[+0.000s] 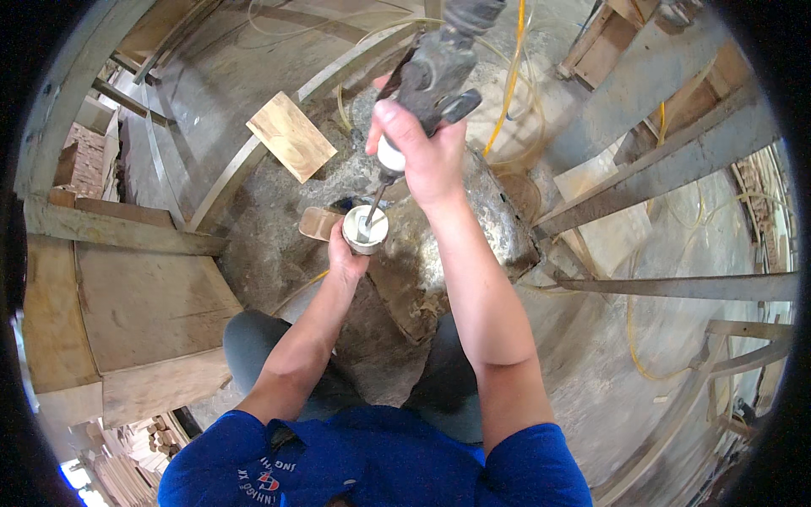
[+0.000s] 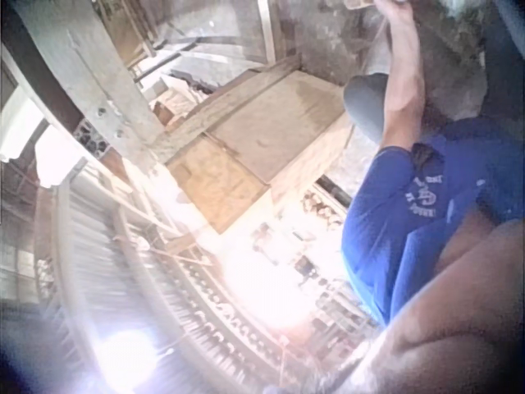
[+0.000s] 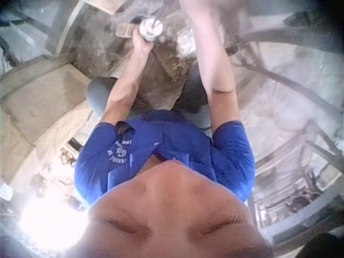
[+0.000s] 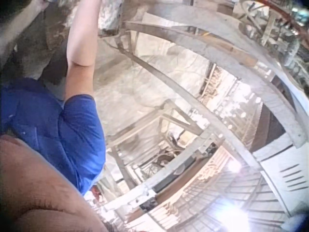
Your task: The person pours a liquid from a large container into a small cup, then stirs the mixture with a wooden stick. They then use a power drill with a mixing attachment to blend the contents of the cup further. Finally, they apply the mixture to a wooden piece using the stick.
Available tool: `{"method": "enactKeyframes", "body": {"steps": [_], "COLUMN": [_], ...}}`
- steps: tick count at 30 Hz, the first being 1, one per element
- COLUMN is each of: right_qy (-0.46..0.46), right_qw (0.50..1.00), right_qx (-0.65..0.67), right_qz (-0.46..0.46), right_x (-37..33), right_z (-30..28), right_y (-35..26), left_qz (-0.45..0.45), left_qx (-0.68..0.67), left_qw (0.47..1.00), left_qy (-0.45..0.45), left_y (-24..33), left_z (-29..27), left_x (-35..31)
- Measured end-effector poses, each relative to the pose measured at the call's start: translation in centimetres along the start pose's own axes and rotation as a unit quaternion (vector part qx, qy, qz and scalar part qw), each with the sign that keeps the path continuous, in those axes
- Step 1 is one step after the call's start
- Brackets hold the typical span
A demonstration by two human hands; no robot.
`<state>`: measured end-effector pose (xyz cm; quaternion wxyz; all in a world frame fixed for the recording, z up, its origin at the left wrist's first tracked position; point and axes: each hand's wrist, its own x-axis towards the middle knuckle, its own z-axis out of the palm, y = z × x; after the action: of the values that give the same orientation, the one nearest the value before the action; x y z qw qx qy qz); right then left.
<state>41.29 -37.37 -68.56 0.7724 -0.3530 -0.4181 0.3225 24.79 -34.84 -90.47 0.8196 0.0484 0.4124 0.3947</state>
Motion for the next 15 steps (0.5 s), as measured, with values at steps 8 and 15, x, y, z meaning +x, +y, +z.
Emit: {"method": "enactKeyframes", "body": {"steps": [8, 15], "right_qy": [-0.024, 0.012], "right_qw": [0.999, 0.999], "right_qx": [0.032, 0.025], "right_qz": [0.037, 0.045], "right_x": [-1.7, -1.3], "right_z": [1.9, 0.6], "right_y": [1.0, 1.6], "left_qz": [-0.046, -0.085], "left_qx": [-0.008, 0.001], "left_qw": [0.998, 0.996], "left_qy": [-0.031, -0.019], "left_y": [-1.0, -1.7], "left_z": [-0.5, -0.2], "left_x": [0.5, 0.4]}}
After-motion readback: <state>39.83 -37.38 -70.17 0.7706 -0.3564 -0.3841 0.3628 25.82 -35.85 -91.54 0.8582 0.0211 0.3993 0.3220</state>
